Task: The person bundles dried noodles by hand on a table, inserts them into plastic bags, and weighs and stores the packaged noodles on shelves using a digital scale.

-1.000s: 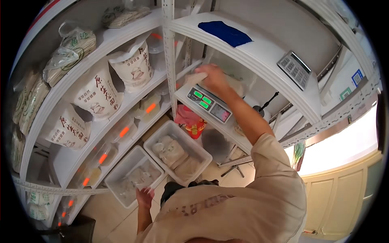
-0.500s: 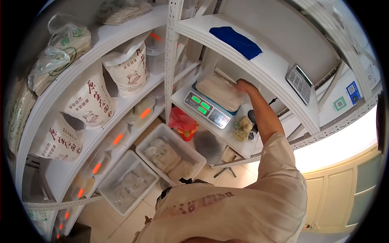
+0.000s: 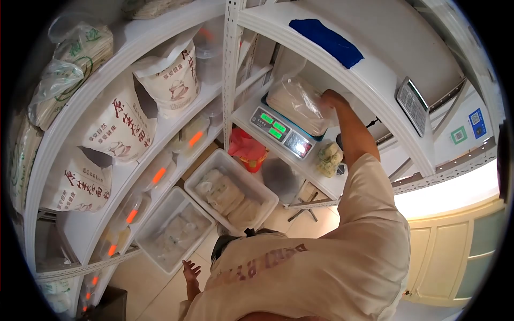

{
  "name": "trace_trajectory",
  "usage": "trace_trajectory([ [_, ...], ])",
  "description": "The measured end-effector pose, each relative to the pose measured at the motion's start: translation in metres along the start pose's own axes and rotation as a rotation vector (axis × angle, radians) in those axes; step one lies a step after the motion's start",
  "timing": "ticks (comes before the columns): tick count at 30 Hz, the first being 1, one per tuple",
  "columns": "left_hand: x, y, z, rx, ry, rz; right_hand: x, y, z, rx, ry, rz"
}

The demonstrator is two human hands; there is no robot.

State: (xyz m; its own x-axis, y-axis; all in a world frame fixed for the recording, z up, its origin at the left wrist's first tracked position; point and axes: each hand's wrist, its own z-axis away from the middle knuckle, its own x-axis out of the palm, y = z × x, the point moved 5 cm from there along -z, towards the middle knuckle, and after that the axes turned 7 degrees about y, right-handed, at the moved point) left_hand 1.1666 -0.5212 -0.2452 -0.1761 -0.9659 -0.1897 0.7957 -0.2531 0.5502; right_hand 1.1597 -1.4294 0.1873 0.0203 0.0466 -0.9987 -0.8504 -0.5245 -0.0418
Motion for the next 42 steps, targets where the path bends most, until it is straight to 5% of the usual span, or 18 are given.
trace_trajectory([
  [2, -0.006, -0.013, 0.015, -0.091, 0.033, -0.023, 0.029, 0.028, -0.025, -0.021, -0.283, -0.007],
  [8, -0.032, -0.109, -0.019, -0.276, 0.006, -0.072, 0.031, 0.041, -0.036, 0.049, -0.225, 0.030],
  [15, -0.011, -0.059, 0.013, -0.179, 0.045, -0.090, 0.047, 0.014, -0.054, -0.082, -0.119, 0.184],
  [17, -0.004, -0.038, 0.015, -0.125, 0.038, -0.055, 0.032, 0.001, -0.037, 0.126, -0.069, -0.087],
  [21, 0.006, -0.012, 0.014, -0.068, 0.025, -0.024, 0.029, -0.009, -0.030, 0.125, -0.129, -0.097],
  [30, -0.001, -0.023, 0.020, -0.100, 0.055, -0.160, -0.004, -0.022, -0.011, -0.135, 0.033, 0.009],
  [32, -0.005, -0.029, 0.009, -0.144, 0.038, -0.162, -0.010, -0.029, -0.003, -0.423, 0.014, -0.106],
  [35, -0.006, -0.033, 0.004, -0.169, 0.006, -0.164, -0.030, -0.047, 0.055, -0.433, 0.072, -0.408],
  [42, 0.006, -0.013, -0.010, -0.107, -0.024, -0.120, -0.043, -0.042, 0.088, -0.492, 0.202, -0.514],
])
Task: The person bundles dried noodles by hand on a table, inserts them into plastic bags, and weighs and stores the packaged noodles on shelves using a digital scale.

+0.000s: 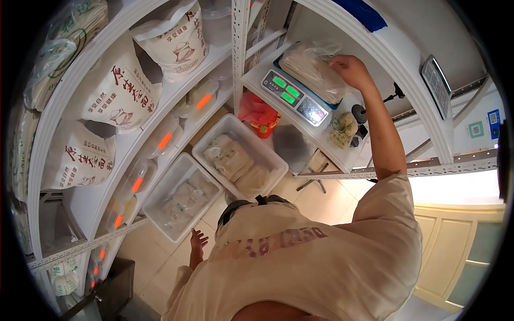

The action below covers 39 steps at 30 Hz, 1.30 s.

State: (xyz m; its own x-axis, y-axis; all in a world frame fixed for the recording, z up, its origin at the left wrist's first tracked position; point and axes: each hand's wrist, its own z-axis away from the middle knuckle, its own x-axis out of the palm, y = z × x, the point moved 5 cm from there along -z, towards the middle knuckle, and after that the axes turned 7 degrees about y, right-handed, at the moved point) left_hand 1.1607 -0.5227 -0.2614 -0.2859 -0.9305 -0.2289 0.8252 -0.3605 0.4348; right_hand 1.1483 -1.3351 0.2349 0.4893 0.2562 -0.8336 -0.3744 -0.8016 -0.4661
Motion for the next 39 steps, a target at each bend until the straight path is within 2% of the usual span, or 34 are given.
trace_trajectory([
  [3, 0.004, 0.007, 0.001, 0.013, -0.012, -0.003, -0.009, 0.000, 0.011, 0.077, 0.022, 0.084],
  [9, 0.004, -0.006, 0.000, -0.032, 0.006, -0.017, -0.018, -0.002, 0.043, 0.051, 0.148, -0.110],
  [11, 0.000, -0.017, -0.003, -0.056, -0.010, -0.020, -0.010, -0.024, 0.081, 0.239, 0.023, -0.330],
  [13, -0.001, -0.009, -0.001, -0.016, -0.039, -0.145, 0.027, -0.025, 0.142, 0.258, 0.034, -0.332],
  [14, -0.003, -0.001, -0.007, -0.003, -0.084, -0.220, 0.056, -0.015, 0.183, 0.220, 0.053, -0.453],
  [15, -0.007, 0.009, -0.017, 0.009, -0.137, -0.312, 0.060, -0.060, 0.219, 0.310, 0.133, -0.627],
  [16, -0.011, 0.025, -0.031, 0.014, -0.193, -0.411, 0.080, -0.069, 0.262, 0.437, 0.107, -0.523],
  [17, -0.012, 0.049, -0.047, 0.022, -0.248, -0.508, 0.093, -0.081, 0.306, 0.442, 0.126, -0.358],
  [19, -0.006, 0.104, -0.077, 0.021, -0.328, -0.696, 0.125, -0.088, 0.399, 0.693, 0.081, -0.159],
  [20, 0.004, 0.132, -0.089, 0.026, -0.363, -0.788, 0.134, -0.099, 0.454, 0.872, 0.134, -0.143],
  [22, 0.031, 0.175, -0.107, 0.028, -0.413, -0.962, 0.142, -0.136, 0.562, 1.278, 0.190, -0.188],
  [25, 0.092, 0.224, -0.120, 0.087, -0.464, -1.183, 0.157, -0.210, 0.706, 1.645, 0.318, -0.042],
  [28, 0.156, 0.244, -0.118, 0.165, -0.510, -1.347, 0.186, -0.289, 0.844, 1.885, 0.560, 0.091],
  [29, 0.174, 0.243, -0.113, 0.186, -0.523, -1.391, 0.195, -0.320, 0.880, 1.965, 0.626, 0.148],
  [33, 0.234, 0.207, -0.067, 0.283, -0.616, -1.444, 0.254, -0.434, 1.011, 2.280, 1.084, -0.016],
  [37, 0.274, 0.117, 0.008, 0.390, -0.806, -1.402, 0.259, -0.514, 1.138, 2.479, 1.148, 0.241],
  [39, 0.271, 0.069, 0.050, 0.479, -0.855, -1.414, 0.230, -0.542, 1.209, 2.450, 1.236, 0.336],
])
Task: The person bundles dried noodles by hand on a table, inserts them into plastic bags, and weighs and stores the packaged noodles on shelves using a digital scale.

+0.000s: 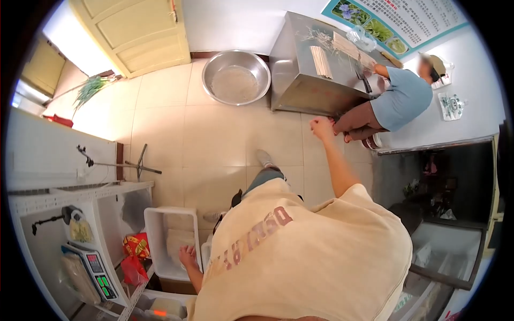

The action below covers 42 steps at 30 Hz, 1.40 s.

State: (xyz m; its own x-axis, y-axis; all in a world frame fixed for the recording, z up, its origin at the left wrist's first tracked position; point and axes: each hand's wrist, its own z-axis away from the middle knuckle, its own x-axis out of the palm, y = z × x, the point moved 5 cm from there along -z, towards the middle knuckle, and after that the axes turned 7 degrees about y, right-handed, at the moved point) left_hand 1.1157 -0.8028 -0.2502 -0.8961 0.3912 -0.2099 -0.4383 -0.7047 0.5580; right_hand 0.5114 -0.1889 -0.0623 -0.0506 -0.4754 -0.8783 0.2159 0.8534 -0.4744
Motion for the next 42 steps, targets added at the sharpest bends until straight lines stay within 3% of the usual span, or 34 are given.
trace_trajectory([
  [4, 0.113, -0.002, 0.058, 0.058, 0.024, -0.155, -0.049, 0.044, -0.185, 0.033, 0.121, -0.038],
  [7, 0.154, -0.063, 0.099, 0.019, -0.027, -0.381, -0.042, 0.084, -0.326, 0.048, 0.210, -0.044],
  [11, 0.168, -0.132, 0.173, -0.077, -0.086, -0.592, -0.038, 0.096, -0.412, 0.090, 0.222, 0.137],
  [14, 0.182, -0.140, 0.214, -0.077, -0.095, -0.631, -0.022, 0.107, -0.457, 0.132, 0.199, 0.214],
  [18, 0.188, -0.132, 0.245, -0.074, -0.076, -0.627, -0.011, 0.113, -0.480, 0.137, 0.054, 0.293],
  [27, 0.230, -0.116, 0.260, -0.043, -0.040, -0.477, 0.009, 0.117, -0.495, 0.127, -0.004, 0.231],
  [31, 0.255, -0.111, 0.282, -0.096, 0.010, -0.529, 0.007, 0.115, -0.494, 0.183, -0.015, 0.195],
  [33, 0.258, -0.111, 0.283, -0.044, -0.046, -0.814, 0.004, 0.116, -0.494, 0.185, -0.025, 0.170],
  [37, 0.240, -0.142, 0.263, -0.024, -0.059, -0.622, -0.002, 0.127, -0.499, 0.208, 0.006, 0.139],
  [39, 0.247, -0.145, 0.262, -0.029, -0.266, -0.606, -0.001, 0.144, -0.507, 0.199, 0.087, 0.095],
  [42, 0.248, -0.140, 0.278, -0.051, -0.166, -0.578, -0.002, 0.160, -0.518, 0.160, 0.047, 0.126],
])
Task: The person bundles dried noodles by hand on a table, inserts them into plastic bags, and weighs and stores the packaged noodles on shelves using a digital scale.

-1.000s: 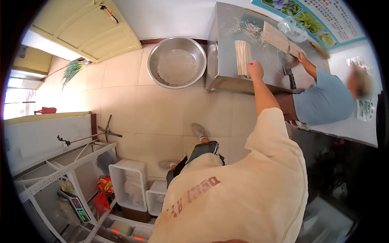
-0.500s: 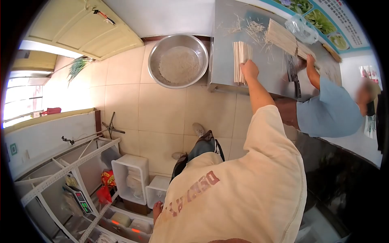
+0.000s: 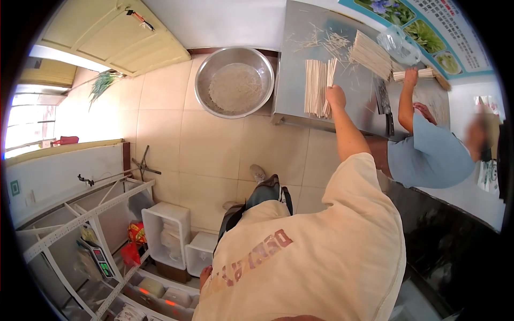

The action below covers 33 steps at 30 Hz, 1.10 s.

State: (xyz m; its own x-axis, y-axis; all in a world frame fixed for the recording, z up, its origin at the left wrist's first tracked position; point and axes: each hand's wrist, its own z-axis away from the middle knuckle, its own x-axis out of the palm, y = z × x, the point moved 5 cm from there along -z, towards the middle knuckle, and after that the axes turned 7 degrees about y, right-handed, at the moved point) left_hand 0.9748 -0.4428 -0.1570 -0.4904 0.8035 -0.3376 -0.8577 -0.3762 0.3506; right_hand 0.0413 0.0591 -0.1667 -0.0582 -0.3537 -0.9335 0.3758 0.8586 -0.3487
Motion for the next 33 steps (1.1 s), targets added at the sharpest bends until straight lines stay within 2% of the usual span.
trace_trajectory([
  [4, 0.002, 0.019, 0.000, 0.067, 0.053, -0.131, 0.001, 0.012, -0.009, -0.007, -0.038, -0.047],
  [7, -0.005, 0.007, -0.011, -0.016, 0.077, -0.122, 0.007, 0.024, -0.016, -0.021, 0.020, -0.062],
  [9, -0.006, 0.000, -0.014, -0.110, 0.087, 0.192, 0.012, 0.033, -0.020, -0.008, 0.088, -0.097],
  [10, -0.008, -0.002, -0.016, -0.109, 0.086, 0.195, 0.013, 0.040, -0.023, 0.008, 0.157, -0.133],
  [11, -0.011, -0.005, -0.018, -0.119, 0.079, 0.180, 0.051, 0.074, -0.053, 0.049, 0.099, -0.288],
  [12, -0.013, -0.009, -0.021, -0.129, 0.071, 0.164, 0.023, 0.054, -0.033, 0.046, 0.101, -0.288],
  [14, -0.018, -0.017, -0.027, -0.122, 0.061, 0.151, -0.021, 0.024, 0.014, 0.312, -0.112, -0.901],
  [15, -0.020, -0.021, -0.028, -0.117, 0.052, 0.135, -0.024, 0.020, 0.021, 0.313, -0.176, -1.028],
  [16, -0.020, -0.024, -0.031, -0.111, 0.041, 0.122, -0.030, 0.016, 0.029, 0.305, -0.174, -1.028],
  [18, -0.020, -0.030, -0.040, -0.092, 0.021, 0.101, -0.049, -0.014, 0.066, 0.288, -0.346, -1.388],
  [20, -0.021, -0.014, -0.041, -0.018, -0.038, 0.107, -0.064, -0.051, 0.114, 0.252, -0.470, -1.515],
  [21, -0.020, -0.004, -0.041, 0.051, -0.088, 0.104, -0.068, -0.073, 0.141, 0.159, -0.530, -1.508],
  [23, -0.010, 0.042, -0.030, 0.065, 0.040, -0.101, -0.076, -0.121, 0.207, 0.047, -0.743, -1.505],
  [24, -0.003, 0.077, -0.021, 0.198, 0.122, -0.143, -0.080, -0.150, 0.247, 0.022, -0.909, -1.505],
  [25, -0.011, 0.063, -0.065, 0.447, 0.106, -0.382, -0.077, -0.179, 0.289, -0.015, -1.028, -1.413],
  [26, -0.006, 0.099, -0.056, 0.374, 0.041, -0.044, -0.071, -0.208, 0.339, -0.064, -1.167, -1.314],
  [27, 0.001, 0.137, -0.043, 0.295, -0.011, 0.294, -0.061, -0.233, 0.391, -0.033, -1.186, -1.162],
  [28, 0.000, 0.179, -0.024, 0.385, -0.113, 0.402, -0.049, -0.259, 0.444, -0.038, -1.438, -1.117],
  [29, -0.005, 0.215, -0.005, 0.539, -0.177, 0.473, -0.038, -0.284, 0.500, -0.161, -1.662, -1.071],
  [30, -0.015, 0.251, 0.016, 0.651, -0.296, 0.612, -0.026, -0.307, 0.558, -0.199, -1.815, -0.976],
  [31, -0.029, 0.277, 0.030, 0.637, -0.424, 0.830, -0.018, -0.323, 0.612, -0.227, -1.940, -0.869],
  [33, -0.074, 0.301, 0.072, 0.834, -0.413, 1.015, -0.018, -0.346, 0.723, -0.316, -2.086, -0.629],
])
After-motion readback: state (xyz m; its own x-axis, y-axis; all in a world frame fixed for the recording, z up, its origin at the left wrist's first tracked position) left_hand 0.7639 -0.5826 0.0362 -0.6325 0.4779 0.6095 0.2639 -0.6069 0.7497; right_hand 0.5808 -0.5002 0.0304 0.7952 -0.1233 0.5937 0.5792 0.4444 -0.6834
